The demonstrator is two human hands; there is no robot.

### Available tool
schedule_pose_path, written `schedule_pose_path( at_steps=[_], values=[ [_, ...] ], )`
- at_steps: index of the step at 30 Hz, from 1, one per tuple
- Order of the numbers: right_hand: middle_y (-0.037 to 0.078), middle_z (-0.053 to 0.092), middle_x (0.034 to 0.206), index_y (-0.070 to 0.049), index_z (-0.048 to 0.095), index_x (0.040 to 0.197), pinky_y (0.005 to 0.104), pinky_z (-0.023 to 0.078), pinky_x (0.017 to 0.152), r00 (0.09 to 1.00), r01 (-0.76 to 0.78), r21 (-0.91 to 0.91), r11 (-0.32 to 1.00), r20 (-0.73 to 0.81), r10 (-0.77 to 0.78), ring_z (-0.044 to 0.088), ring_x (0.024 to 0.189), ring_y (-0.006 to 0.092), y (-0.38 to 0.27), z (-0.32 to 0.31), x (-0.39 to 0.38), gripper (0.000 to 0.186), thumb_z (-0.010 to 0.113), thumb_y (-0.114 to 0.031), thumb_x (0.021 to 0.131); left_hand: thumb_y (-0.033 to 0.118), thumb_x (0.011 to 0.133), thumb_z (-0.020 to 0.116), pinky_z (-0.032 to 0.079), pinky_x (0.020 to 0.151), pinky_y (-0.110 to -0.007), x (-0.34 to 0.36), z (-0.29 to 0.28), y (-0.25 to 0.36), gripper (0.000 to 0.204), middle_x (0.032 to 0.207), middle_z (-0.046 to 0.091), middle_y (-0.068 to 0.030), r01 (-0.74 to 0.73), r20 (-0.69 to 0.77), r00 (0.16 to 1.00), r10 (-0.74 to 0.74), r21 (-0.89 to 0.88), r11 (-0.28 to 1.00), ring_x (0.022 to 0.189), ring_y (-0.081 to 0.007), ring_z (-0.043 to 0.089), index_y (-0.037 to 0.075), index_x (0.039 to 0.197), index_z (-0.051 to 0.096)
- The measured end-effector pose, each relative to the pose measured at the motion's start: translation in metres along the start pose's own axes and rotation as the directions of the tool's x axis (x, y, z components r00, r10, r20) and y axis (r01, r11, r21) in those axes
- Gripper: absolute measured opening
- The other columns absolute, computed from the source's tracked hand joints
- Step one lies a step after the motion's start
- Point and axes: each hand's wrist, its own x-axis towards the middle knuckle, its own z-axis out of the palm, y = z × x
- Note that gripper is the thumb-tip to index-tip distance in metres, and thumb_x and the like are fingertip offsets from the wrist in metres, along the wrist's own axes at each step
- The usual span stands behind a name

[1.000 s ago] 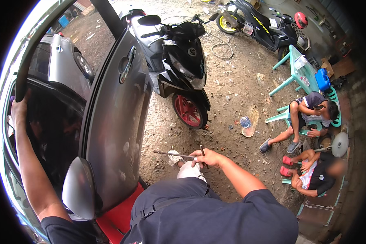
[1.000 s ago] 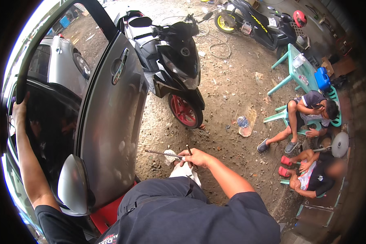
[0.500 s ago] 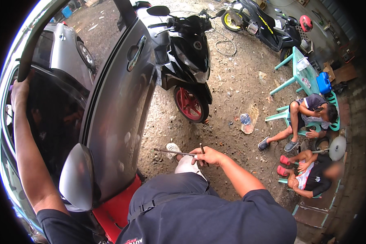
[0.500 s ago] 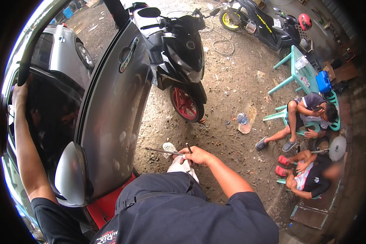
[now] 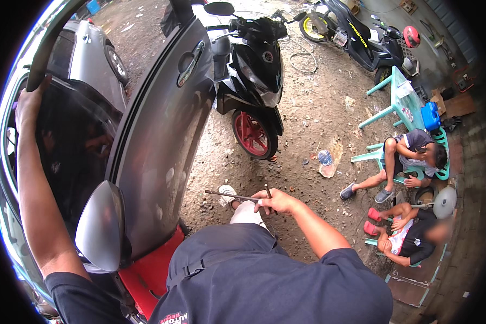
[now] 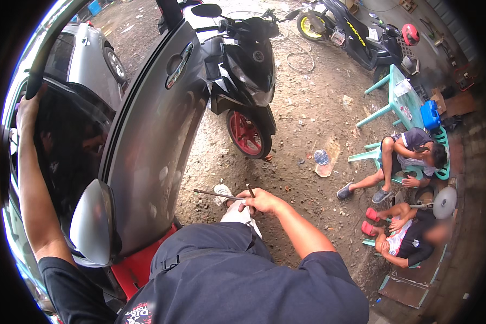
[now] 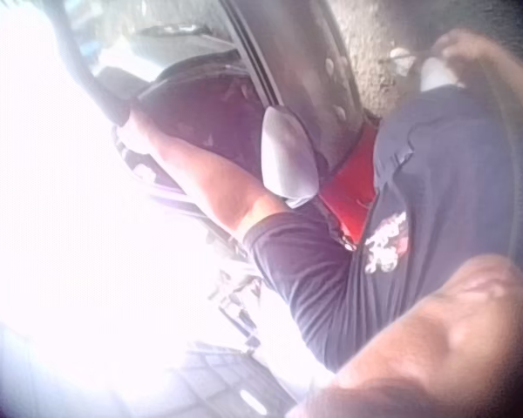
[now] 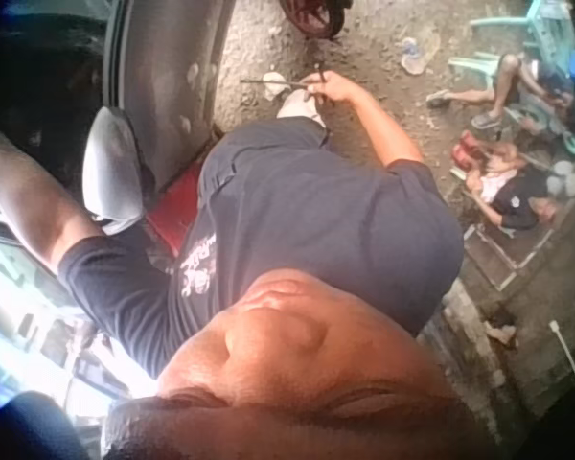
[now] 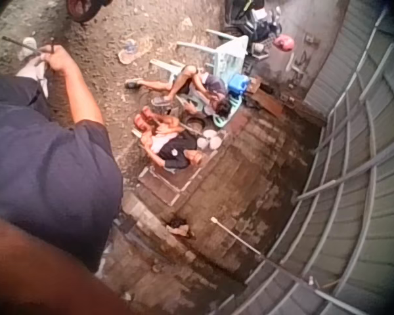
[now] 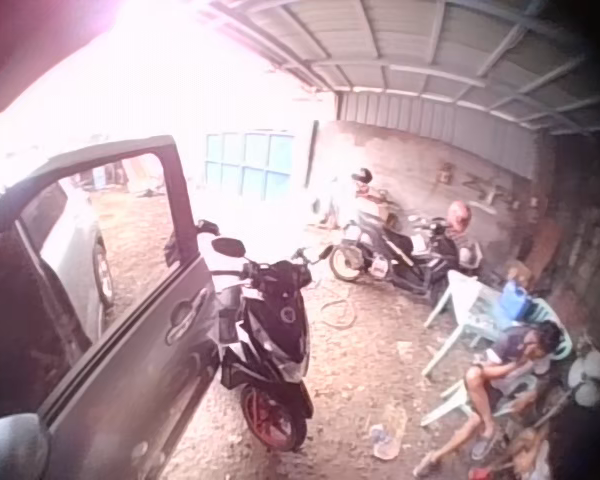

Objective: The person uses a pry bar to adjust a car bumper and side panel. They open the car door and work on the side mirror assembly by hand and with the tool.

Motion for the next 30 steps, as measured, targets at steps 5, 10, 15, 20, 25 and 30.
schedule_pose_path(
  at_steps=[5,10,15,20,25,30],
  values=[
    [0.006,0.079,0.106,-0.002,0.063,0.140,0.0268,0.048,0.063,1.000,0.005,-0.034,0.999,0.006,-0.004,0.060,0.068,0.0102,0.003,0.000,0.004,0.041,0.058,-0.012,0.100,0.088,0.073,0.068,0.046,0.111,-0.047,-0.009,-0.006,-0.006,0.105,0.137,0.069,-0.0188,-0.003,-0.033,0.999,0.003,-0.001,1.000,0.134,-0.0343,0.062,0.008,0.141,0.064],
    [0.004,0.079,0.103,-0.002,0.062,0.141,0.0252,0.047,0.057,0.988,0.072,-0.211,0.975,0.150,-0.041,0.059,0.064,0.0087,-0.002,0.028,0.021,0.046,0.064,-0.017,0.098,0.060,0.085,0.078,0.053,0.100,-0.042,-0.017,-0.021,-0.056,0.076,0.122,0.074,-0.0172,-0.192,-0.212,0.958,0.191,0.019,0.981,0.114,-0.0307,0.072,0.009,0.139,0.065],
    [0.005,0.077,0.096,0.001,0.066,0.137,0.0256,0.050,0.065,0.953,0.087,-0.203,0.975,0.303,-0.022,0.062,0.072,0.0092,-0.038,0.075,0.021,0.043,0.065,-0.013,0.096,0.042,0.084,0.085,0.055,0.103,-0.044,-0.131,-0.085,-0.061,0.087,0.137,0.064,-0.0282,-0.291,-0.147,0.954,0.260,-0.262,0.920,0.121,-0.0372,0.067,-0.001,0.150,0.048],
    [0.004,0.075,0.096,0.000,0.066,0.138,0.0246,0.050,0.067,0.836,0.242,-0.292,0.925,0.547,-0.046,0.065,0.082,0.0088,-0.087,0.158,0.038,0.042,0.064,-0.015,0.099,0.038,0.088,0.083,0.062,0.090,-0.044,-0.258,-0.138,-0.147,0.079,0.132,0.064,-0.0304,-0.153,0.067,0.979,0.193,-0.388,0.909,0.107,-0.0328,0.073,0.007,0.152,0.049],
    [-0.001,0.070,0.087,-0.005,0.065,0.142,0.0246,0.046,0.066,0.770,0.270,-0.255,0.929,0.636,-0.049,0.059,0.077,0.0071,-0.096,0.234,0.075,0.042,0.063,-0.021,0.103,0.022,0.094,0.078,0.057,0.086,-0.032,-0.370,-0.115,-0.247,0.036,0.097,0.077,-0.0106,-0.104,0.132,0.971,0.201,-0.522,0.846,0.091,-0.0154,0.074,-0.003,0.118,0.069],
    [0.001,0.070,0.086,-0.003,0.063,0.143,0.0238,0.045,0.065,0.810,0.188,-0.254,0.949,0.586,-0.004,0.056,0.073,0.0070,-0.093,0.282,0.099,0.044,0.063,-0.019,0.102,0.013,0.094,0.075,0.056,0.077,-0.031,-0.488,-0.057,-0.295,0.020,0.086,0.072,-0.0061,0.429,0.615,0.785,-0.080,-0.446,0.785,0.081,-0.0109,0.067,-0.002,0.105,0.071]
  ],
)
